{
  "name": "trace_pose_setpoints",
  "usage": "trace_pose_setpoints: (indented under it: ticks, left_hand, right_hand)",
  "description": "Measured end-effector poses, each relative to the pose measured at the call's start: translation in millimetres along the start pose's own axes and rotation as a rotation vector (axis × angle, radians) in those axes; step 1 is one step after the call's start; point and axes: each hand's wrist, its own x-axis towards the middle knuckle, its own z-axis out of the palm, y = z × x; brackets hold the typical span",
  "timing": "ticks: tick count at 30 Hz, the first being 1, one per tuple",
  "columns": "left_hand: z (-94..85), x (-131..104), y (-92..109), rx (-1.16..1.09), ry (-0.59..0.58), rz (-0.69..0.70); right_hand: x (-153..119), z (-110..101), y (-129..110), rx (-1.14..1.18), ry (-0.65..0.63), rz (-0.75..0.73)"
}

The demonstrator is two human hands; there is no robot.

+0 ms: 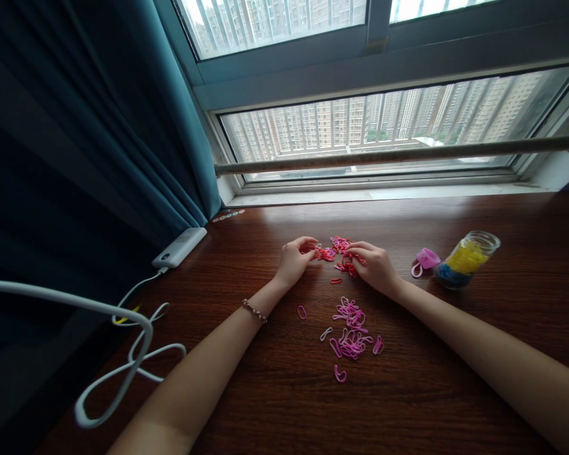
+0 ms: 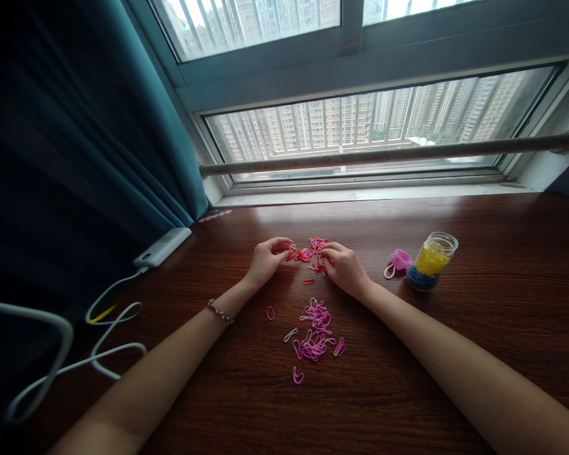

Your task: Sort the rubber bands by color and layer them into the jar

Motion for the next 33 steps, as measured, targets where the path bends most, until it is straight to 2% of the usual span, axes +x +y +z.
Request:
trace_pose_setpoints:
  ticks: [4,19,22,24,25,27,31,32,33]
  left_hand:
    - [0.1,1,-5,0.03,0.011,-0.024]
    - [-2.6,1,-2,0.05,0.041,-0.033]
    - [-3.3,1,-1,0.066,0.049,-0.032]
    - [-3.4,1,1,0.046,0.053,-0.038]
    - [-3.3,1,2,0.025,0.052,-0.045]
    - [-2.9,1,3,-0.01,0.044,-0.06]
    - [-1.8,1,1,0.005,0.009,-0.063]
    - [-1.7,1,1,0.011,0.0,-0.059]
    - [-1.8,1,1,0.013,-0.009,-0.057]
  right_hand:
    - [1,-3,-1,0.064,0.065,0.032]
    - [2,-3,-2,0.039,0.077,0.073]
    - [3,-4,-5,0.104,0.082,0.094]
    - [6,-7,-9,0.217,0.038,0.137]
    - [7,-10,-12,0.302,-0.024,0.169]
    - [11,-17,-17,0.497,-0.242,0.236]
    - [15,-29,-25,0.776,-0.935,0.297]
    - [16,-31,-25,0.791,-1.075,0.294]
    - [15,-31,-25,0.787,-1.141,0.29]
